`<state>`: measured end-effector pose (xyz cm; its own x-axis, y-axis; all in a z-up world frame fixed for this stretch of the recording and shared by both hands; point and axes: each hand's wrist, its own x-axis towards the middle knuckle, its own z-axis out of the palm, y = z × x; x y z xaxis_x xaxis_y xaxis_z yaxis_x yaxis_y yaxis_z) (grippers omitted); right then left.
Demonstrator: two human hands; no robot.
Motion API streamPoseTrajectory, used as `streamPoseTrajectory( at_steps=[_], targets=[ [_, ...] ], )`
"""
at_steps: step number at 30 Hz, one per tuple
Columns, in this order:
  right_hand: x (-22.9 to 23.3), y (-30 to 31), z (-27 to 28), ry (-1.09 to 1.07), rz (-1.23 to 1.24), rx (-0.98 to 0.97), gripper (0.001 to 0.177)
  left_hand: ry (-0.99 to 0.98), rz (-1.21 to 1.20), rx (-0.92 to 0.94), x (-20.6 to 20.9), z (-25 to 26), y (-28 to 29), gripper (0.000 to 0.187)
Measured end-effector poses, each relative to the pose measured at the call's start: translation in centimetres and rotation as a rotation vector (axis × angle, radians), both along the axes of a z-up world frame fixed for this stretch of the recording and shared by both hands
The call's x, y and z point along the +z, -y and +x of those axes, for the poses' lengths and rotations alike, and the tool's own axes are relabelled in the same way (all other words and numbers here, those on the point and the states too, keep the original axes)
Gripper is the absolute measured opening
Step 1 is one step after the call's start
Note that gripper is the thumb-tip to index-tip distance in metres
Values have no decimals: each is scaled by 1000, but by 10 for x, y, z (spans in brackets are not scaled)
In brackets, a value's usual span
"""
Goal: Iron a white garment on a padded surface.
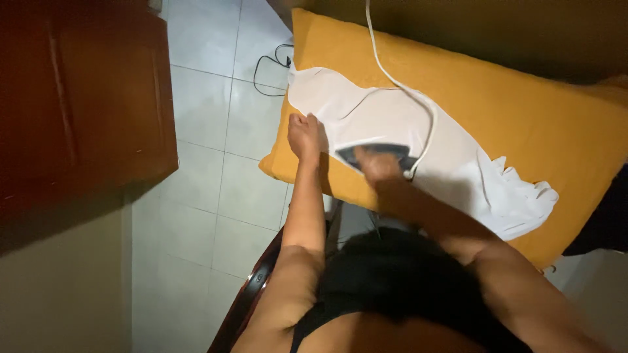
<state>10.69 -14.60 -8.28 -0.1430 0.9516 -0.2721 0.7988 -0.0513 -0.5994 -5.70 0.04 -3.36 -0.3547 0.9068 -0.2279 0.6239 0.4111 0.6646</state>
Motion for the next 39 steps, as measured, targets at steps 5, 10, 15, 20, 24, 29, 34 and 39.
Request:
streamPoseTrajectory(
  at_steps=[5,10,15,20,24,29,34,39],
  targets=[
    [-11,25,21,120,-13,-69,26,41,2,-90,-2,25,-13,28],
    [10,6,129,269,260,-317,28,70,-30,-231,-17,62,6,28],
    [79,-1,189,348,35,-615,39,117,-76,-434,10,106,32,25],
    [104,7,193,309,87,-602,36,129,-218,-529,11,142,55,25],
    [123,-1,186,303,363,-540,44,141,-111,-489,-14,158,69,24],
    [125,-10,196,144,343,-637,45,221,-22,-339,-27,161,75,27],
    [105,-11,217,-158,475,-705,40,219,9,-343,-29,173,90,27],
    [82,2,235,-548,274,-1011,32,134,-116,-522,-32,204,118,29]
  ],
)
